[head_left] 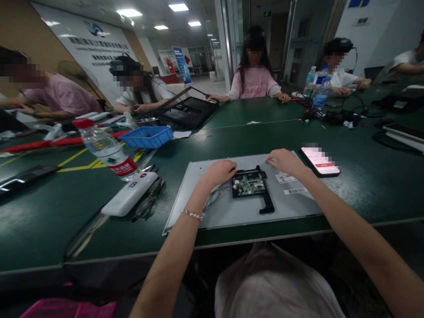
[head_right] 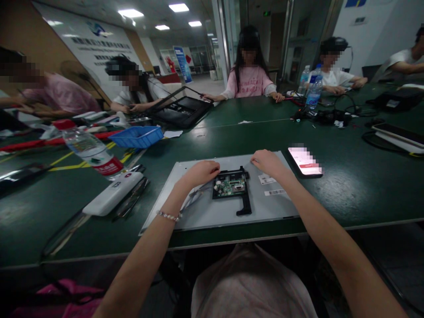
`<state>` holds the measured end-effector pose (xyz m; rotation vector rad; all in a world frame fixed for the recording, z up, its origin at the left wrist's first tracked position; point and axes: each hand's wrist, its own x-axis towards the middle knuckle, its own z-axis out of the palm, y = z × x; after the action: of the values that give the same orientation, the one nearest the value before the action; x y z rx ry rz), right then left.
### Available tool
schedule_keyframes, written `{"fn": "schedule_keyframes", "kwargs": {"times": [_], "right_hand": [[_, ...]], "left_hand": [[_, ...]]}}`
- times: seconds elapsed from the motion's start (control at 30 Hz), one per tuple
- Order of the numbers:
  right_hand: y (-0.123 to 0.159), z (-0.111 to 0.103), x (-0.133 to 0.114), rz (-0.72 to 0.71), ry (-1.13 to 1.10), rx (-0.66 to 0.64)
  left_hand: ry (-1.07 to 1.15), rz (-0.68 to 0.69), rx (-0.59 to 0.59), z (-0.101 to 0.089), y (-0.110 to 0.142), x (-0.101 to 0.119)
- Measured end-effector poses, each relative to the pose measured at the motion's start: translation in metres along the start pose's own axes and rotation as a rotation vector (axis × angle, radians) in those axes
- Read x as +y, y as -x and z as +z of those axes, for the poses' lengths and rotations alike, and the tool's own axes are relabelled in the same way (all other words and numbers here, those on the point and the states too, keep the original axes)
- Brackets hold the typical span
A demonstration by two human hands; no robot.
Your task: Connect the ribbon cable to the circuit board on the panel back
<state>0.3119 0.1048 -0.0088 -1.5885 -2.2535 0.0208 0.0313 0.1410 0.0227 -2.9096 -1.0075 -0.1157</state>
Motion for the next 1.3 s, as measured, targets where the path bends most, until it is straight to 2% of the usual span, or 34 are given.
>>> {"fn": "schedule_keyframes", "kwargs": {"times": [0.13, 0.27, 0.37, 0.63, 0.87, 1.03, 1.3], "right_hand": [[-0.003, 0.004, -0.018, -0.028, -0.014, 0.054], [-0.005, 0.01, -0.044, -0.129, -0.019, 0.02], [-0.006, 0.013, -0.054, -0.144, 0.007, -0.014], [-0.008, 0.017, -0.053, -0.141, 0.01, -0.054], [-0.007, 0.011, -0.058, -0.149, 0.042, -0.007], [-0.008, 0.017, -0.053, -0.177, -0.034, -0.064], [-0.006, 0.015, -0.057, -0.157, -0.069, -0.042]], "left_hand": [[-0.008, -0.004, 0.002, 0.001, -0.001, 0.001], [-0.014, -0.01, 0.003, 0.002, -0.001, 0.001], [-0.02, -0.009, -0.001, 0.002, -0.002, 0.002], [-0.04, -0.008, 0.004, 0.005, -0.004, -0.001], [-0.049, -0.012, 0.007, 0.005, -0.005, 0.0], [-0.048, -0.005, 0.009, 0.006, -0.005, 0.0], [-0.039, -0.014, 0.013, 0.007, -0.005, 0.0]]}}
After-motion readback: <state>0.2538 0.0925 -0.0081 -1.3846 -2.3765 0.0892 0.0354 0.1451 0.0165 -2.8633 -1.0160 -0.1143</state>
